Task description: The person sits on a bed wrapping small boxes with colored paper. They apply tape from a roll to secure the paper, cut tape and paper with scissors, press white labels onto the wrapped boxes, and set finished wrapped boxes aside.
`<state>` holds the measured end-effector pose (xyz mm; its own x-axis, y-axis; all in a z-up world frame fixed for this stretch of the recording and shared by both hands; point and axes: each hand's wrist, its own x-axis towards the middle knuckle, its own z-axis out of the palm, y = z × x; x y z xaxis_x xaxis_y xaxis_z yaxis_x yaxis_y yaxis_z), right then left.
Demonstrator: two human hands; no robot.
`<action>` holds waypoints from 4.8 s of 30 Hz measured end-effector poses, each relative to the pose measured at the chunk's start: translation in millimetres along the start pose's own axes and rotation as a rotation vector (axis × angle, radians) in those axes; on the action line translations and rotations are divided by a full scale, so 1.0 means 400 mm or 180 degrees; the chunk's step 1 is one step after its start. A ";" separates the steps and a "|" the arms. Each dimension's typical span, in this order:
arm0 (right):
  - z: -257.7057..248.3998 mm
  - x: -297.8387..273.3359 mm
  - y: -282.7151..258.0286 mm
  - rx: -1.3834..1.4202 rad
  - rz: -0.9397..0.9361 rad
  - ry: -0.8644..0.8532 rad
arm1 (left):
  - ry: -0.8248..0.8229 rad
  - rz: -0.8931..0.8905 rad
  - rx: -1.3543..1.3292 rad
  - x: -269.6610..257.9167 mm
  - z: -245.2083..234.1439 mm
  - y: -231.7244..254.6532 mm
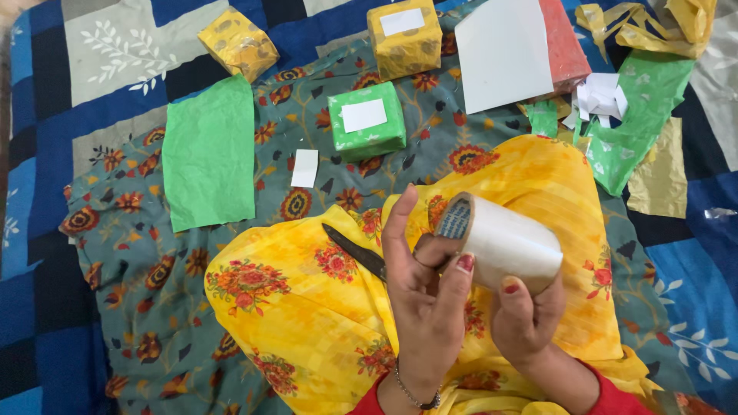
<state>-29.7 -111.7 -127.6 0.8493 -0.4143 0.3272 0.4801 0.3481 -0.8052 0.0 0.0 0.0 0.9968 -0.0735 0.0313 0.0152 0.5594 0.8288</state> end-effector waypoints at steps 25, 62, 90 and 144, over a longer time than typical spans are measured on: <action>0.108 0.236 -0.206 -0.2871 -0.0953 -0.1178 | -0.0671 0.1199 0.2785 0.021 -0.029 0.047; -0.078 0.369 -0.077 0.0449 0.2683 -0.1090 | -0.0781 -0.0257 0.1095 0.124 -0.294 0.029; -0.091 0.325 -0.057 -0.1740 0.1086 -0.1442 | -0.0783 0.1256 0.3989 0.173 -0.235 -0.179; 0.214 0.466 0.154 -0.2107 0.0064 -0.1023 | -0.0165 0.0575 0.3905 0.305 -0.387 0.064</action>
<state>176.8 -95.6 -74.1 0.9278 -0.1108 0.3563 0.3170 -0.2697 -0.9093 134.2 133.1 -61.6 0.9723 -0.1240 0.1982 -0.2332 -0.5749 0.7843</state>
